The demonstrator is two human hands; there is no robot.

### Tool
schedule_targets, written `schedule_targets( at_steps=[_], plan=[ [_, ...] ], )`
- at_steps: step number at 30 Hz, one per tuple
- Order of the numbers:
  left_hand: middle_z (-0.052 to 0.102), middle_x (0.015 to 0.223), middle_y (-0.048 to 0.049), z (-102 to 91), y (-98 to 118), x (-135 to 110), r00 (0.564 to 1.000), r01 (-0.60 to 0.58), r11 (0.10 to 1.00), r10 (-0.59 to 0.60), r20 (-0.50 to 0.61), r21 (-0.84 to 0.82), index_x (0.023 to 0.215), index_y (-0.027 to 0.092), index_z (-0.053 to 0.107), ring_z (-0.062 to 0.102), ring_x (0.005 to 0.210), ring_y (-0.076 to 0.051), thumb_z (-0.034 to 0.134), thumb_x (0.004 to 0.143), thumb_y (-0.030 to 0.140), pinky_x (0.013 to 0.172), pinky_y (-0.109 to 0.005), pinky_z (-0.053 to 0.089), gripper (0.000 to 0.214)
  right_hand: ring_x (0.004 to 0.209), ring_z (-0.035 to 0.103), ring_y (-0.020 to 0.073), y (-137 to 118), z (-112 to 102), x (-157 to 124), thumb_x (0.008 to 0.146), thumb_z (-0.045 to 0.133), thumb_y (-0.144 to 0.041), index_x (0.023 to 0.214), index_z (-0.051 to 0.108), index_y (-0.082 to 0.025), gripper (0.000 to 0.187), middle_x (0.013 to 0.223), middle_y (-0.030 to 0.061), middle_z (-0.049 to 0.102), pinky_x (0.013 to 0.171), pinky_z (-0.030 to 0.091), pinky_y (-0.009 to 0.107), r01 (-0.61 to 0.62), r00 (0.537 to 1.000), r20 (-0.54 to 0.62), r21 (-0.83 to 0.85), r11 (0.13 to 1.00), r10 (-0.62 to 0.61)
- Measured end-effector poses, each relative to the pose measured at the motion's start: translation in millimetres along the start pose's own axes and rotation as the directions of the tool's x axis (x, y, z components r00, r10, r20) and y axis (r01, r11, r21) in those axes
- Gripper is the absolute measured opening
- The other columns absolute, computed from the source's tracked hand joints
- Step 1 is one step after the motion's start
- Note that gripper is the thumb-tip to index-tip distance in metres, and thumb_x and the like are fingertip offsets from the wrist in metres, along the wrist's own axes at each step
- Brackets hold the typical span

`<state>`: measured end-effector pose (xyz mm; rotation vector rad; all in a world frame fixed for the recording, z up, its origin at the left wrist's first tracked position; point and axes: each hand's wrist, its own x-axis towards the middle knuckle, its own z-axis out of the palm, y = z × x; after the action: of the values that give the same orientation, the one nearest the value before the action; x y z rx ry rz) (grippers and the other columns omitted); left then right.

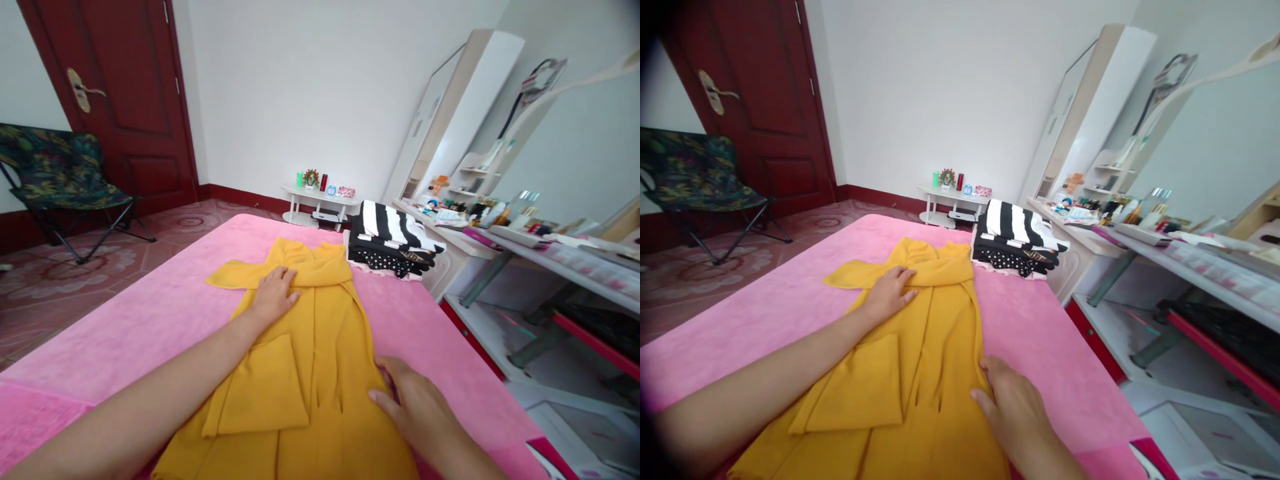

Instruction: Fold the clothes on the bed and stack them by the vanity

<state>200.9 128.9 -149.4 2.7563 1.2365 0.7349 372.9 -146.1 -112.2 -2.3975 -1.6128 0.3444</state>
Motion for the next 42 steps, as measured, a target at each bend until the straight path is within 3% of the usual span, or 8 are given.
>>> schedule_targets(
  at_steps=[5, 7, 12, 17, 26, 32, 37, 42],
  plan=[
    [0.06, 0.106, -0.0077, -11.9, -3.4, 27.4, 0.997, -0.023, 0.999, 0.021, 0.069, 0.033, 0.104, 0.023, 0.062, 0.057, 0.101, -0.023, 0.052, 0.086, 0.032, 0.084, -0.032, 0.045, 0.023, 0.057, 0.049, 0.0127, -4.6, 2.6, 10.9, 0.073, 0.052, -0.02, 0.076, 0.053, -0.02, 0.003, 0.06, -0.0034, 0.052, 0.054, 0.027, 0.024, 0.062, 0.997, 0.034, 0.206, 0.977, -0.071],
    [0.064, 0.1, -0.0069, -20.6, -5.8, 45.5, 0.995, -0.007, 0.998, 0.001, 0.1, 0.055, 0.099, 0.023, 0.064, 0.06, 0.095, -0.022, 0.049, 0.087, 0.03, 0.076, -0.03, 0.046, 0.02, 0.051, 0.041, 0.0101, -6.0, 3.8, 17.4, 0.074, 0.051, -0.021, 0.068, 0.046, -0.02, 0.008, 0.054, -0.0055, 0.043, 0.05, 0.023, 0.023, 0.061, 0.995, 0.041, 0.404, 0.913, -0.085],
    [0.068, 0.097, -0.0067, -47.2, -7.8, 90.2, 0.997, 0.036, 0.994, -0.043, 0.061, 0.1, 0.103, 0.024, 0.062, 0.062, 0.091, -0.023, 0.045, 0.088, 0.033, 0.073, -0.029, 0.046, 0.024, 0.046, 0.025, 0.0072, -19.8, 3.4, 23.7, 0.077, 0.053, -0.029, 0.07, 0.039, -0.021, 0.017, 0.052, -0.0095, 0.029, 0.046, 0.017, 0.021, -0.025, 0.989, 0.111, 0.778, 0.628, -0.098],
    [0.068, 0.096, -0.0063, -75.0, -7.9, 116.2, 0.998, 0.009, 0.982, 0.003, -0.06, 0.189, 0.103, 0.025, 0.062, 0.063, 0.092, -0.024, 0.045, 0.089, 0.035, 0.075, -0.031, 0.046, 0.025, 0.05, 0.029, 0.0074, -49.7, -4.1, 24.4, 0.078, 0.054, -0.035, 0.077, 0.041, -0.021, 0.019, 0.058, -0.0087, 0.034, 0.048, 0.021, 0.021, -0.034, 0.979, 0.132, 0.857, 0.514, -0.155],
    [0.066, 0.1, -0.0081, -120.2, -41.5, 125.9, 0.979, 0.155, 0.954, -0.113, -0.172, 0.258, 0.108, 0.025, 0.061, 0.061, 0.094, -0.027, 0.042, 0.09, 0.039, 0.078, -0.034, 0.045, 0.03, 0.054, 0.037, 0.0074, -96.1, 6.3, 34.7, 0.077, 0.053, -0.024, 0.077, 0.045, -0.019, 0.009, 0.061, -0.0077, 0.038, 0.051, 0.026, 0.02, 0.035, 0.963, 0.103, 0.87, 0.491, -0.251],
    [0.066, 0.101, -0.0103, -124.1, -75.1, 117.6, 0.964, 0.242, 0.923, -0.193, -0.181, 0.301, 0.108, 0.025, 0.061, 0.062, 0.093, -0.028, 0.042, 0.089, 0.038, 0.076, -0.034, 0.046, 0.03, 0.059, 0.044, 0.0077, -111.2, 24.2, 27.1, 0.075, 0.055, -0.018, 0.09, 0.056, -0.017, 0.015, 0.066, -0.0058, 0.046, 0.054, 0.032, 0.019, 0.018, 0.939, 0.162, 0.858, 0.513, -0.304],
    [0.066, 0.099, -0.0137, -113.2, -101.4, 94.1, 0.965, 0.212, 0.868, -0.26, 0.046, 0.448, 0.1, 0.02, 0.067, 0.061, 0.095, -0.029, 0.047, 0.084, 0.025, 0.078, -0.036, 0.045, 0.026, 0.05, 0.05, 0.007, -102.1, 22.3, 16.4, 0.08, 0.053, -0.028, 0.082, 0.064, -0.016, 0.017, 0.063, -0.0034, 0.055, 0.045, 0.03, 0.017, -0.002, 0.817, 0.37, 0.768, 0.64, -0.442],
    [0.058, 0.115, -0.0184, -89.5, -84.0, 74.1, 0.978, 0.125, 0.877, -0.187, 0.088, 0.464, 0.097, 0.015, 0.068, 0.051, 0.11, -0.032, 0.052, 0.074, 0.009, 0.088, -0.042, 0.039, 0.029, 0.048, 0.054, 0.0077, -83.5, 5.9, 53.5, 0.08, 0.052, -0.032, 0.08, 0.063, -0.015, 0.02, 0.064, -0.0022, 0.058, 0.045, 0.037, 0.017, 0.091, 0.929, 0.179, 0.739, 0.667, -0.325]
  ],
)
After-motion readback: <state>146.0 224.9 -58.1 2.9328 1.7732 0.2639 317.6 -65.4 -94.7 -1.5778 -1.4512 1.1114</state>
